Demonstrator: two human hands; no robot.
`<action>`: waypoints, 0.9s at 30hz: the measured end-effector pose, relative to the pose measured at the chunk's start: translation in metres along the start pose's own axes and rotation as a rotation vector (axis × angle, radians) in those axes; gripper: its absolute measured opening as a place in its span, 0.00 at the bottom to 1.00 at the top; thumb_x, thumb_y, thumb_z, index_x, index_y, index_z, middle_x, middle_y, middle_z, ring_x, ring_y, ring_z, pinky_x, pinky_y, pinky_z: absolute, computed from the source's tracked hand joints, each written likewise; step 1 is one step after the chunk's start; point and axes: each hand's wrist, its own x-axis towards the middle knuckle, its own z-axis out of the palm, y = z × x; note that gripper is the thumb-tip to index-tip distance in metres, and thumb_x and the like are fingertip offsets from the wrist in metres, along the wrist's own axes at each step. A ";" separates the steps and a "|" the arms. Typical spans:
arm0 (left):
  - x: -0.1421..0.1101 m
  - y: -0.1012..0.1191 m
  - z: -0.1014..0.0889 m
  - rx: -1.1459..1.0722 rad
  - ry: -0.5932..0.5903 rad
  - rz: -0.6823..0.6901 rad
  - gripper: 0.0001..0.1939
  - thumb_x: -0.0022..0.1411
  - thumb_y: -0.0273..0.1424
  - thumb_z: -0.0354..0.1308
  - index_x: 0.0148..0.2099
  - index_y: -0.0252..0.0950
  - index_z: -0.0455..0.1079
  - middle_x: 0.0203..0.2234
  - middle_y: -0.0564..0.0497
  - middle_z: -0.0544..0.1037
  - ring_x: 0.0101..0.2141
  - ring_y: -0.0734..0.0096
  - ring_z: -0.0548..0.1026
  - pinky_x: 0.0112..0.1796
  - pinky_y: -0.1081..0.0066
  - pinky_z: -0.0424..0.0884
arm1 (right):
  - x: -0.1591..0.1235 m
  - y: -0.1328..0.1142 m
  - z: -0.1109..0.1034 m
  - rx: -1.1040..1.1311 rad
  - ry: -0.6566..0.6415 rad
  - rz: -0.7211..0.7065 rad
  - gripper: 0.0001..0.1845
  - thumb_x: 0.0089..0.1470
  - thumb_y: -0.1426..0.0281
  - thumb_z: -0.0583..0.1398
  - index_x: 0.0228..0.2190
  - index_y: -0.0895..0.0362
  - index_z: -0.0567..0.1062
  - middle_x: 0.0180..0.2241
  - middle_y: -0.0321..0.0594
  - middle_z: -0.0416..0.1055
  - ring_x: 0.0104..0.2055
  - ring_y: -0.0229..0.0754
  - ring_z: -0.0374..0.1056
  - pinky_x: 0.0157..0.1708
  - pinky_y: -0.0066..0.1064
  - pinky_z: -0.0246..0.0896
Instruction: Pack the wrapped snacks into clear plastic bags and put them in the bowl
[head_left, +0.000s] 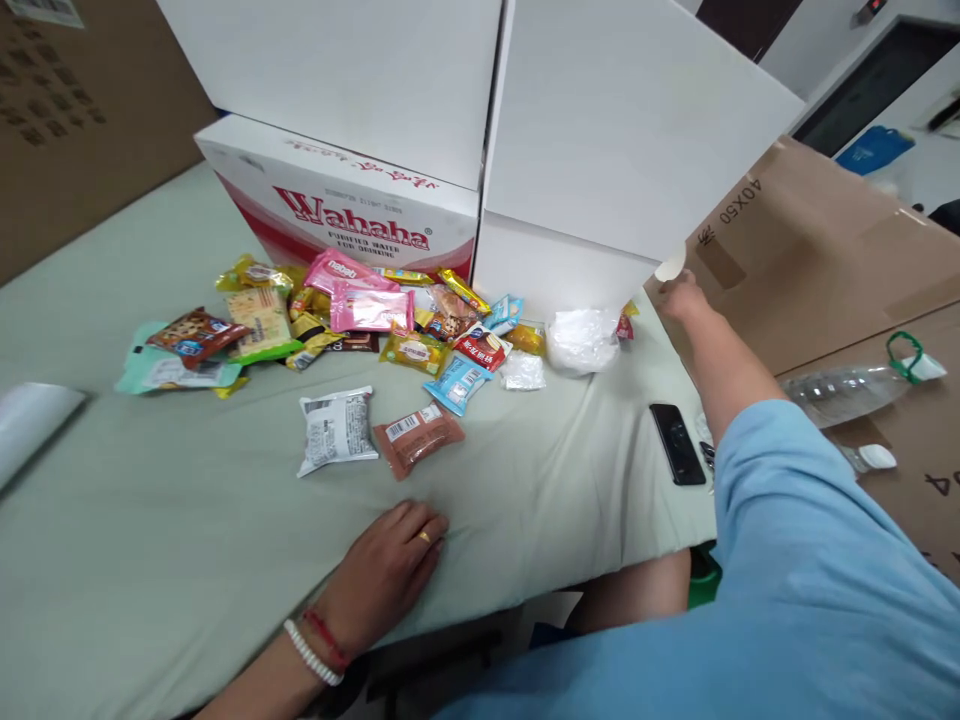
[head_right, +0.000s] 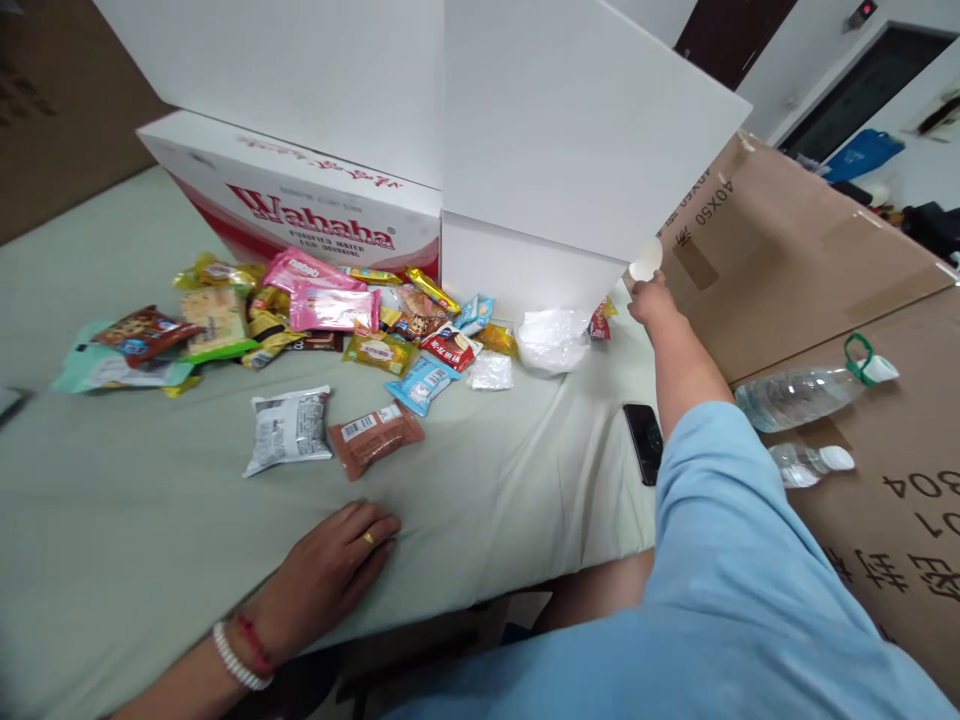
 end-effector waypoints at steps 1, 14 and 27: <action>0.000 0.001 0.000 -0.001 0.001 -0.001 0.09 0.68 0.24 0.51 0.42 0.39 0.72 0.33 0.49 0.75 0.34 0.64 0.72 0.35 0.66 0.70 | -0.003 -0.001 0.004 -0.006 0.001 0.006 0.15 0.60 0.67 0.61 0.45 0.63 0.77 0.65 0.60 0.58 0.52 0.44 0.62 0.57 0.41 0.54; 0.002 -0.005 -0.003 -0.325 -0.084 -0.200 0.13 0.70 0.30 0.48 0.40 0.36 0.75 0.33 0.47 0.77 0.35 0.66 0.74 0.38 0.67 0.70 | -0.165 -0.021 0.074 0.275 -0.024 -0.120 0.14 0.60 0.65 0.57 0.40 0.57 0.81 0.29 0.39 0.80 0.32 0.42 0.73 0.36 0.30 0.64; 0.009 -0.011 -0.010 -0.697 -0.013 -0.411 0.10 0.61 0.33 0.55 0.34 0.35 0.76 0.28 0.51 0.77 0.27 0.71 0.70 0.31 0.72 0.63 | -0.169 -0.190 0.145 0.463 0.041 -0.179 0.12 0.53 0.60 0.62 0.26 0.57 0.76 0.30 0.43 0.74 0.33 0.45 0.67 0.37 0.34 0.60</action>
